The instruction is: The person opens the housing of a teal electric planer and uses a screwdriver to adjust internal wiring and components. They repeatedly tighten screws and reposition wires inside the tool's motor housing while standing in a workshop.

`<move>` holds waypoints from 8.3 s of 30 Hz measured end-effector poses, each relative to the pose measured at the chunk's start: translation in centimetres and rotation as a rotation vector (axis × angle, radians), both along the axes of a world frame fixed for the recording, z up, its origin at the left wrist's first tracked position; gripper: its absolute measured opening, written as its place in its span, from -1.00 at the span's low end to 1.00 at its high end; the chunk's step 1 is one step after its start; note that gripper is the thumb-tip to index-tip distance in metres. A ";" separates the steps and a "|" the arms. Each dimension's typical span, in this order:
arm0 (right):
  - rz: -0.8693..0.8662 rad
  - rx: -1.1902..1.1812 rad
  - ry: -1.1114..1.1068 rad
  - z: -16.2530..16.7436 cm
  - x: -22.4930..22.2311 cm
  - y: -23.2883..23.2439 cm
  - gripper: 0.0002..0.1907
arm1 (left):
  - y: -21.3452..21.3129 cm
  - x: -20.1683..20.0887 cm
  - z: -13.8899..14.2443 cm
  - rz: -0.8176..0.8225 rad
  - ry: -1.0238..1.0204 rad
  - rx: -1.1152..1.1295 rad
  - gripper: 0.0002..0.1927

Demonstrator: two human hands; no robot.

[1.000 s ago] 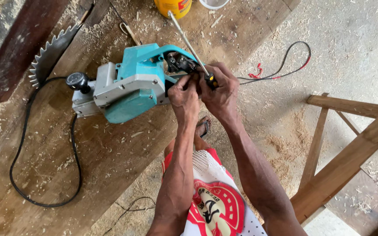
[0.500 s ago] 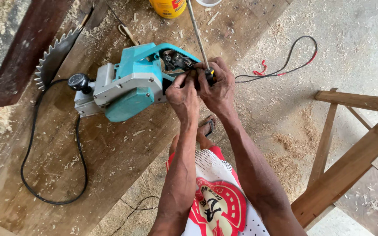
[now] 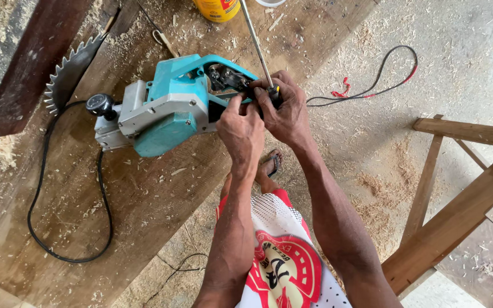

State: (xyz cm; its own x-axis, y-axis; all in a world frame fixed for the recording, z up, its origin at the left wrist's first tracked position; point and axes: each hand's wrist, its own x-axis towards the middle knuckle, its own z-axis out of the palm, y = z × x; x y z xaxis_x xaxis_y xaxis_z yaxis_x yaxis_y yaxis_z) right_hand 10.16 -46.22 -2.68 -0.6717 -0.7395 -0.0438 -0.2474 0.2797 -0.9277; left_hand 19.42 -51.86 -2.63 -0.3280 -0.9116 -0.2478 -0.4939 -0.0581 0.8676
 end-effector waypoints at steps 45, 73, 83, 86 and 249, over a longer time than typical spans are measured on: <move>-0.212 0.351 0.480 10.0 10.1 9.7 -0.64 | -2.8 0.5 -6.4 -0.017 0.384 0.558 -0.66; -0.270 0.762 0.205 10.9 10.5 5.9 -0.75 | -2.8 0.3 -6.1 -0.008 0.494 0.642 -0.76; -0.044 0.701 0.867 11.2 9.9 5.4 -0.69 | -3.2 -0.2 -4.9 -0.022 0.346 0.610 -0.76; -0.318 0.781 -0.143 11.2 9.5 5.0 -0.68 | -3.4 -0.6 -4.9 0.022 0.504 0.647 -0.76; -0.457 0.267 0.266 9.0 10.4 3.9 -0.76 | -13.9 0.3 2.5 -0.932 -0.160 -0.874 -0.84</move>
